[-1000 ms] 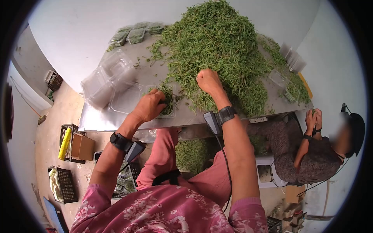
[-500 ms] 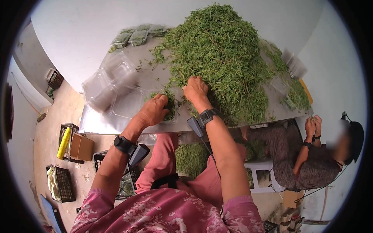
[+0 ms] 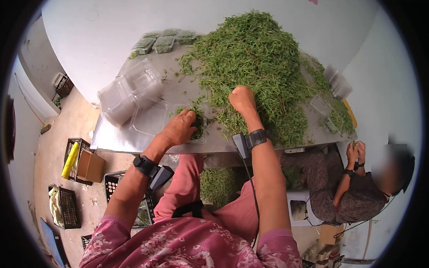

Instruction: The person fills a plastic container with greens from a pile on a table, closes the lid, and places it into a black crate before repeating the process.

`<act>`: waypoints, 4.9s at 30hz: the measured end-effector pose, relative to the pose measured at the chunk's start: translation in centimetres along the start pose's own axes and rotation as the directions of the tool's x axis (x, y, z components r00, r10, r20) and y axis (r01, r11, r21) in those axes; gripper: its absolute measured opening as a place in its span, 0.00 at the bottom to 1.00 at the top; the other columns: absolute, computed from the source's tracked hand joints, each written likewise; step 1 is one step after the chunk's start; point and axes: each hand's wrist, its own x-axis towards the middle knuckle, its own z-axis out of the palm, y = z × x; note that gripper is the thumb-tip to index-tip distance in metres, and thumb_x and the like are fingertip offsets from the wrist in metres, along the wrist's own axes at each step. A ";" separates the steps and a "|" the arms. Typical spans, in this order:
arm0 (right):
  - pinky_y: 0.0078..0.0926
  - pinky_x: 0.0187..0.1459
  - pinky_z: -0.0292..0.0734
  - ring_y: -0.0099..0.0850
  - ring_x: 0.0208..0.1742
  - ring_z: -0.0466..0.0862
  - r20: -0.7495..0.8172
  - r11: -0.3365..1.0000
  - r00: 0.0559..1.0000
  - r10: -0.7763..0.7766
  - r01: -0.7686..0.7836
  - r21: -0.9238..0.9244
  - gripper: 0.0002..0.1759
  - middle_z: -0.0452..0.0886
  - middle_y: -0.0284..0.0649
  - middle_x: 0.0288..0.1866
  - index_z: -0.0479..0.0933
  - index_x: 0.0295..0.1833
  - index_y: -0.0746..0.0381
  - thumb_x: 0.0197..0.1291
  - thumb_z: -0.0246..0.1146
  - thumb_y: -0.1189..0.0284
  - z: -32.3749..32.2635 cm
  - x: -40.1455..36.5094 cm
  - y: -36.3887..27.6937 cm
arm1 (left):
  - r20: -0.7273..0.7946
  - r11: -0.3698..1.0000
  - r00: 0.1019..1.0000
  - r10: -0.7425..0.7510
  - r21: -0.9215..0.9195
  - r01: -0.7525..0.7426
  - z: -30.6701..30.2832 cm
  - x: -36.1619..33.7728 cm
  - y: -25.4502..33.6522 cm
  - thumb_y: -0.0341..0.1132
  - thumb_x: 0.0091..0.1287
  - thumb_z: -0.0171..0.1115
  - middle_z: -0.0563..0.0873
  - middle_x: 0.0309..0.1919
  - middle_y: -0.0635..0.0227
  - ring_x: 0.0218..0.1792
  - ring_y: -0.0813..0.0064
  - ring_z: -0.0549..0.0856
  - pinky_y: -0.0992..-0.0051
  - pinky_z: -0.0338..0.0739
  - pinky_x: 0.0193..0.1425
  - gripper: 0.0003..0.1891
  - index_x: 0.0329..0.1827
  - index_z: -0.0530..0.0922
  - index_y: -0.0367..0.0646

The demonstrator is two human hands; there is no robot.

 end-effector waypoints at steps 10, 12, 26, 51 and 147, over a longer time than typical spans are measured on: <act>0.31 0.34 0.78 0.28 0.25 0.81 -0.136 0.924 0.990 -0.039 0.088 0.372 0.09 0.84 0.37 0.24 0.82 0.28 0.63 0.52 0.66 0.69 -1.2 -0.5 3.3 | 0.072 0.999 0.997 -0.032 -0.001 0.032 -0.3 0.1 0.2 0.33 0.59 0.67 0.79 0.46 0.47 0.54 0.45 0.77 0.59 0.73 0.59 0.17 0.44 0.71 0.33; 0.28 0.30 0.73 0.22 0.25 0.77 -0.205 0.953 0.977 -0.057 0.114 0.280 0.07 0.81 0.32 0.24 0.82 0.30 0.64 0.55 0.66 0.72 -1.2 -0.9 3.5 | 0.062 1.000 0.998 -0.028 -0.004 0.028 -0.3 0.1 0.2 0.33 0.59 0.67 0.79 0.46 0.47 0.53 0.45 0.78 0.58 0.73 0.58 0.16 0.44 0.72 0.34; 0.17 0.20 0.61 0.15 0.21 0.68 0.001 0.690 0.992 -0.127 0.087 0.719 0.07 0.73 0.26 0.22 0.78 0.34 0.64 0.60 0.65 0.72 -2.7 -5.9 -2.9 | -0.165 0.967 0.984 -0.068 -0.255 0.024 -5.0 -1.4 1.0 0.28 0.61 0.63 0.84 0.33 0.53 0.36 0.54 0.85 0.65 0.78 0.42 0.05 0.38 0.80 0.36; 0.35 0.37 0.79 0.38 0.32 0.86 0.112 0.918 0.923 -0.368 0.342 0.198 0.10 0.85 0.47 0.29 0.81 0.40 0.66 0.54 0.68 0.73 3.7 -7.8 -4.4 | -0.166 0.982 0.986 -0.031 -0.188 -0.001 -4.3 -1.7 1.6 0.28 0.61 0.67 0.84 0.42 0.55 0.38 0.60 0.86 0.68 0.80 0.42 0.13 0.48 0.80 0.35; 0.26 0.37 0.78 0.25 0.32 0.83 0.011 0.739 0.927 -0.375 0.291 0.608 0.14 0.87 0.39 0.31 0.85 0.42 0.65 0.53 0.68 0.66 1.2 -6.1 -5.1 | -0.124 0.691 0.951 -0.285 -0.714 0.114 -5.8 -1.2 1.4 0.35 0.67 0.67 0.87 0.35 0.65 0.34 0.78 0.85 0.77 0.78 0.36 0.20 0.56 0.76 0.28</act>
